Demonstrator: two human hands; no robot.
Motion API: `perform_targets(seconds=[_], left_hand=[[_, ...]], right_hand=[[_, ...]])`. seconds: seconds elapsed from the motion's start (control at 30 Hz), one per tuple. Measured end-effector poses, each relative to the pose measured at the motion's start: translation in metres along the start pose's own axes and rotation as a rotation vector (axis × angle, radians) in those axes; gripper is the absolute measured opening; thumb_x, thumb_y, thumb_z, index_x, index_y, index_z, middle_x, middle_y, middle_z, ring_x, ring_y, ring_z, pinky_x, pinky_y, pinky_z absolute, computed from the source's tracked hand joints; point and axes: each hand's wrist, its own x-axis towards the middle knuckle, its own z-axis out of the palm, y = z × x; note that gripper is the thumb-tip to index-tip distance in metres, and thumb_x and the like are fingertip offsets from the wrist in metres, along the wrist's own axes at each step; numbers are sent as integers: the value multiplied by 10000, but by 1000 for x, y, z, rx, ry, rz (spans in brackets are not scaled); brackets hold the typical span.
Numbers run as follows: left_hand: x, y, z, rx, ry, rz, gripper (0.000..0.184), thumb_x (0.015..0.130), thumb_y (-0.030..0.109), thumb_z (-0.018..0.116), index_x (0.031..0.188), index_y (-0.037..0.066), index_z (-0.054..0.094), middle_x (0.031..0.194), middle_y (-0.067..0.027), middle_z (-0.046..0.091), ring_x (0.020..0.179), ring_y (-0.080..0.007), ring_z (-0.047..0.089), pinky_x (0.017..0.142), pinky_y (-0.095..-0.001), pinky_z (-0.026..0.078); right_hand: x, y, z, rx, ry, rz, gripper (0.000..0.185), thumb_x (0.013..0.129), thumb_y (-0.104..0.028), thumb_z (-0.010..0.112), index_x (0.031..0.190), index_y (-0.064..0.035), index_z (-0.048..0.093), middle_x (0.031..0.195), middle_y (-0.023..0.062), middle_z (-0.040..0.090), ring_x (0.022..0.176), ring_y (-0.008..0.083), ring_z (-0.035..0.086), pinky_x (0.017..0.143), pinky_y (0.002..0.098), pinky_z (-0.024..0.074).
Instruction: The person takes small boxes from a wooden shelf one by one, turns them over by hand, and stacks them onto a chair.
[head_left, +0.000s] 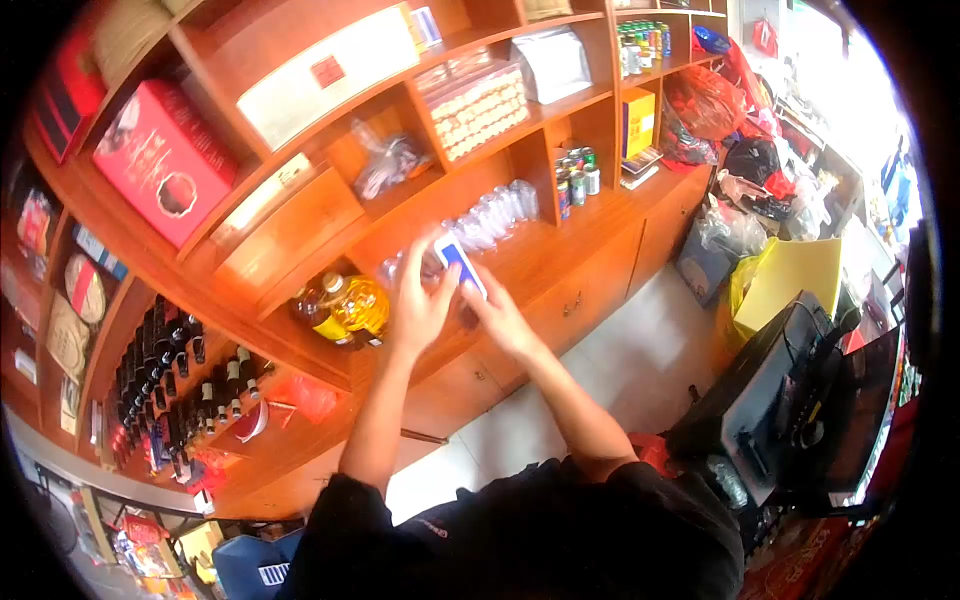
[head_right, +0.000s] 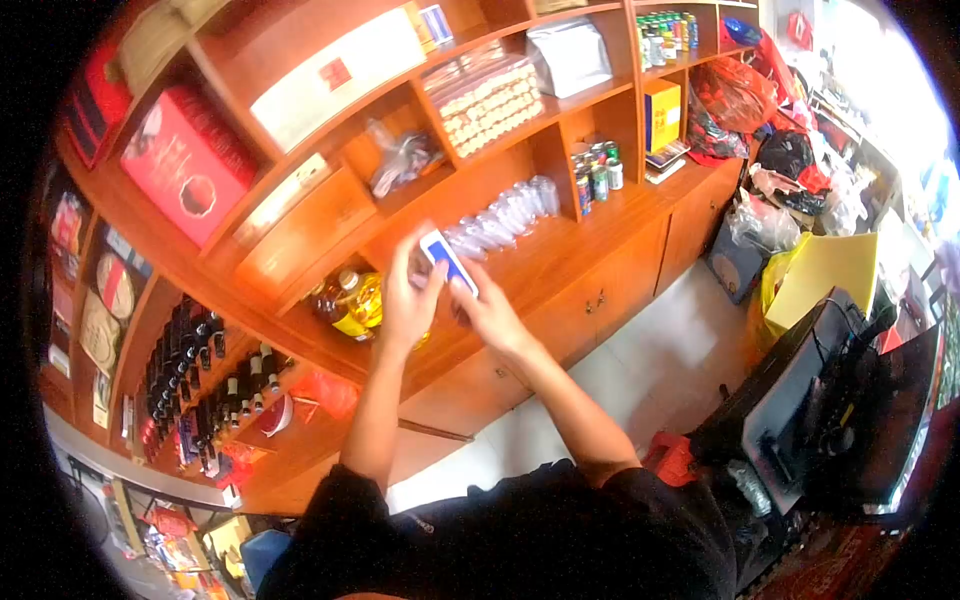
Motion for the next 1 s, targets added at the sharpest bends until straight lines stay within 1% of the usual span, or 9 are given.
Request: perform_targets(seconds=[0.07,0.23,0.3,0.5,0.63,0.73,0.83,0.87,1.0], left_hand=[[54,28,23,-44,-35,11,416,838,110,619,1218,12,481,1112,-160,571,995,-231,566,844,-338,456],[160,39,66,-59,14,98,396,832,83,628,1205,38,504,841,-62,615,752,-116,584,676,-269,479],[195,35,77,-79,49,169,403,835,87,626,1214,45,496,827,-58,611,742,-111,586,690,-267,482],[283,18,97,-186,204,202,348,833,119,648,1122,13,485,896,-102,628,837,-179,630,739,-299,520],[340,-20,96,25,253,210,299,836,121,638,1075,6,500,946,-142,640,807,-197,644,715,-304,532],[382,-49,99,78,209,3,349,840,116,580,1169,15,522,1053,-158,635,967,-253,624,819,-336,501],[428,-114,104,445,243,45,433,885,182,485,1261,-31,455,1218,-234,517,1152,-298,505,980,-394,390],[434,-124,105,391,241,7,459,860,186,455,1236,-77,454,1200,-269,469,1102,-375,494,969,-408,386],[460,-165,105,468,276,-103,453,902,250,399,1232,-51,471,1166,-276,477,1054,-405,504,953,-447,384]], right_hand=[[22,-49,-29,-162,98,-27,403,939,-284,495,1255,-35,472,712,18,537,576,79,493,522,243,429],[89,-134,-88,-678,232,-370,431,882,-340,554,1139,7,569,1001,198,643,925,315,634,818,384,468],[106,-168,-97,-669,225,-367,430,870,-351,566,1090,17,595,886,229,649,863,340,642,766,405,486],[198,-206,-128,-990,252,-525,502,865,-387,558,1159,-19,384,825,287,614,830,458,597,722,492,473],[295,-218,-140,-1040,190,-578,465,885,-379,505,1114,18,428,852,295,614,830,476,583,757,512,453],[377,-216,-146,-1220,197,-543,389,894,-315,470,1036,47,479,878,293,615,863,453,589,789,511,452],[449,-205,-152,-1471,87,-496,388,849,-291,497,1024,55,495,922,283,619,927,434,588,822,469,467],[468,-202,-152,-1452,44,-487,396,826,-285,513,1030,54,532,985,287,608,972,418,579,843,449,465],[532,-196,-154,-1431,-32,-300,326,825,-235,528,1008,20,614,1081,266,587,1031,380,566,877,436,455]])
